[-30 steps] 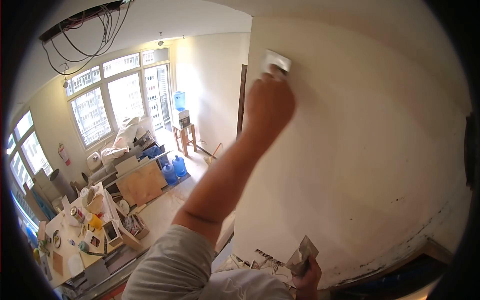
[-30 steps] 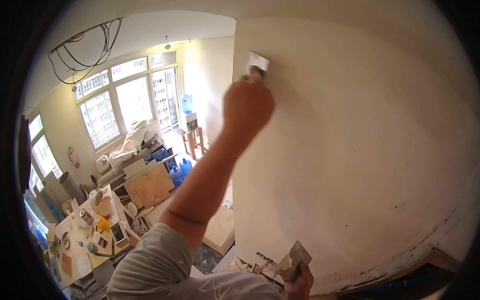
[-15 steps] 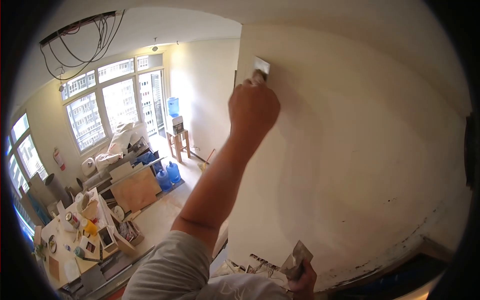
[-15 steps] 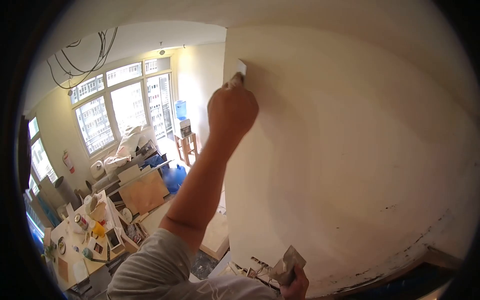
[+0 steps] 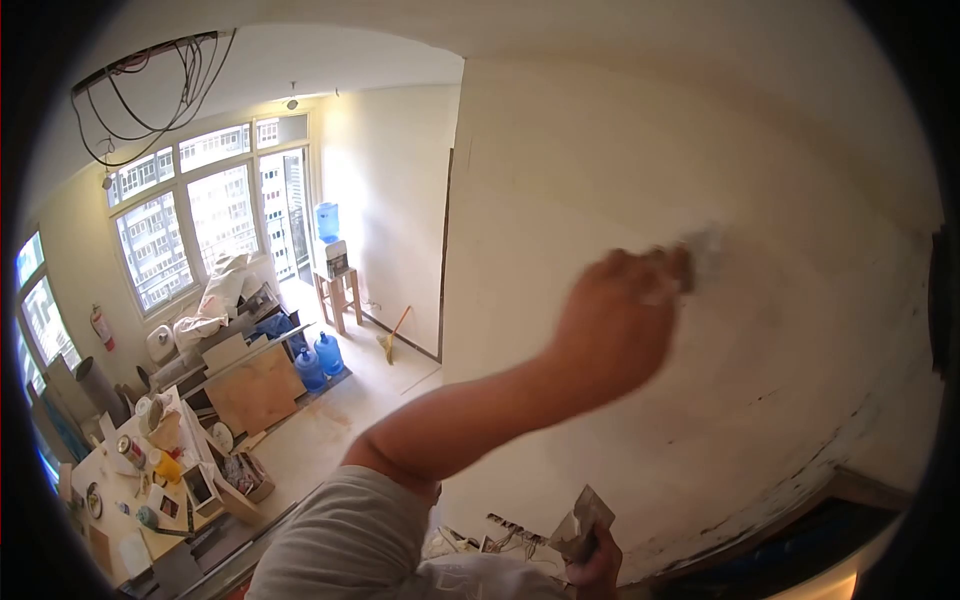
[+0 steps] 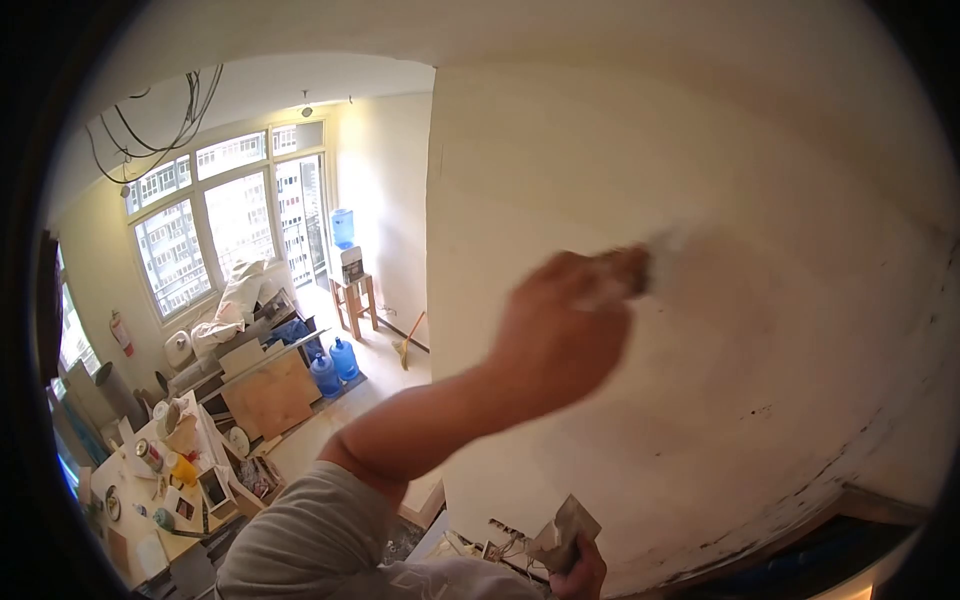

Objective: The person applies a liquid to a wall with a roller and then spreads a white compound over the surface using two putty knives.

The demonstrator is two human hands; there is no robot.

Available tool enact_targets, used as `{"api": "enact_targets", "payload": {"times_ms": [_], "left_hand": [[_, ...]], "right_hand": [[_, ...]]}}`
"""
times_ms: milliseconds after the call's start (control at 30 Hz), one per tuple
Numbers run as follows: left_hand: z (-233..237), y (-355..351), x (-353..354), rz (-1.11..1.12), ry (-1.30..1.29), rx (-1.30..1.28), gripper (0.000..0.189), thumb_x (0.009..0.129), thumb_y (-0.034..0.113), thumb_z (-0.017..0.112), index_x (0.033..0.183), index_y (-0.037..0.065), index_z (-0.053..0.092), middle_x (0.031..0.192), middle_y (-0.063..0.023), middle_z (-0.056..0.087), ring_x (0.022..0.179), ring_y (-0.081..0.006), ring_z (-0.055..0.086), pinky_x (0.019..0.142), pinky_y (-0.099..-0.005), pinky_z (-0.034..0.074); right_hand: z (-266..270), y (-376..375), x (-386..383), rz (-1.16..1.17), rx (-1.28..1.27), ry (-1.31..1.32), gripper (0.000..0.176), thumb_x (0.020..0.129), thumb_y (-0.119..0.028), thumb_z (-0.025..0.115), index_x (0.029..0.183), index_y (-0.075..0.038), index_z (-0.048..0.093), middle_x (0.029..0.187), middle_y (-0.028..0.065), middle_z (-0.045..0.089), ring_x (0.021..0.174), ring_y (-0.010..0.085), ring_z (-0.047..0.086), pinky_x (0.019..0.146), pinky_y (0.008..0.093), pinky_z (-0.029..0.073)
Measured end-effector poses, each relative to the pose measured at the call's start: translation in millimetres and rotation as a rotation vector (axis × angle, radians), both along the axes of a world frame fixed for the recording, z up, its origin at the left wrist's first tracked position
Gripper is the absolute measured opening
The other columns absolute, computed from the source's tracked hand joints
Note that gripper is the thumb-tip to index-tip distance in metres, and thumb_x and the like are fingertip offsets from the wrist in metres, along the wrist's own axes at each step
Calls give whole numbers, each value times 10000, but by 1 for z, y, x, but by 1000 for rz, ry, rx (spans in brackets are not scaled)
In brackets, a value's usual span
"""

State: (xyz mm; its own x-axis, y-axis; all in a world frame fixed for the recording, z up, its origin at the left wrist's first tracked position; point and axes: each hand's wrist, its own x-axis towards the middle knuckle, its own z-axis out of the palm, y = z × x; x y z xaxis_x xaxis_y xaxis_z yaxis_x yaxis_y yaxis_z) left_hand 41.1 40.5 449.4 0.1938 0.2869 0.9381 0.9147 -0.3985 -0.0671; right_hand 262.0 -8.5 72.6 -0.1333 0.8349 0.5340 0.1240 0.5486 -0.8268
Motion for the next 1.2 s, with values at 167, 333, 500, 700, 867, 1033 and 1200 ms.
{"api": "enact_targets", "payload": {"times_ms": [167, 333, 500, 700, 867, 1033, 1200], "left_hand": [[4, -8, -124, 354, 35, 337, 384, 808, -30, 582, 1154, 65, 720, 1123, -115, 724, 1023, -282, 677, 923, -379, 542], [15, -2, -178, 471, -20, 398, 373, 816, -19, 616, 1155, 95, 722, 1142, -104, 723, 1061, -291, 675, 938, -383, 548], [6, 44, -182, 493, 64, 387, 364, 800, 14, 665, 1151, 97, 715, 1162, -89, 714, 1048, -246, 670, 905, -348, 557], [-13, 12, -158, 355, -49, 436, 329, 859, 41, 634, 1185, 22, 679, 947, -139, 736, 833, -296, 694, 747, -384, 580], [18, 23, -162, 556, -324, 271, 363, 890, 96, 526, 1203, -43, 646, 917, -220, 707, 824, -376, 687, 741, -439, 571], [23, 38, -90, 449, -334, 143, 439, 859, 157, 543, 1235, -53, 628, 987, -241, 692, 886, -375, 685, 801, -474, 555], [7, 56, 18, 235, -216, 217, 490, 839, 147, 575, 1286, -52, 592, 1117, -244, 642, 925, -394, 636, 784, -457, 557]], "right_hand": [[11, 0, 18, 432, -983, 990, 261, 1004, -218, 561, 1216, -92, 646, 936, -8, 668, 754, 140, 599, 737, 339, 523], [24, -3, 17, 362, -1018, 977, 192, 1006, -252, 572, 1095, -121, 682, 760, -21, 603, 657, 129, 532, 674, 332, 504], [35, 4, -2, 238, -1016, 895, 246, 987, -304, 577, 1138, -121, 641, 834, -11, 551, 743, 158, 499, 744, 357, 510], [16, 12, 8, 324, -898, 889, 472, 941, -396, 597, 1316, -111, 569, 1196, 15, 654, 1109, 225, 628, 871, 423, 524], [11, 4, 20, 237, -903, 938, 439, 937, -383, 601, 1300, -135, 594, 1208, 29, 659, 1103, 223, 634, 863, 453, 529], [3, 0, 35, 305, -905, 1017, 419, 917, -298, 635, 1300, -133, 594, 1209, 29, 667, 1124, 239, 633, 891, 481, 532], [11, -5, 33, 331, -883, 1024, 428, 918, -292, 628, 1307, -120, 586, 1225, 36, 664, 1146, 248, 625, 931, 466, 521]]}}
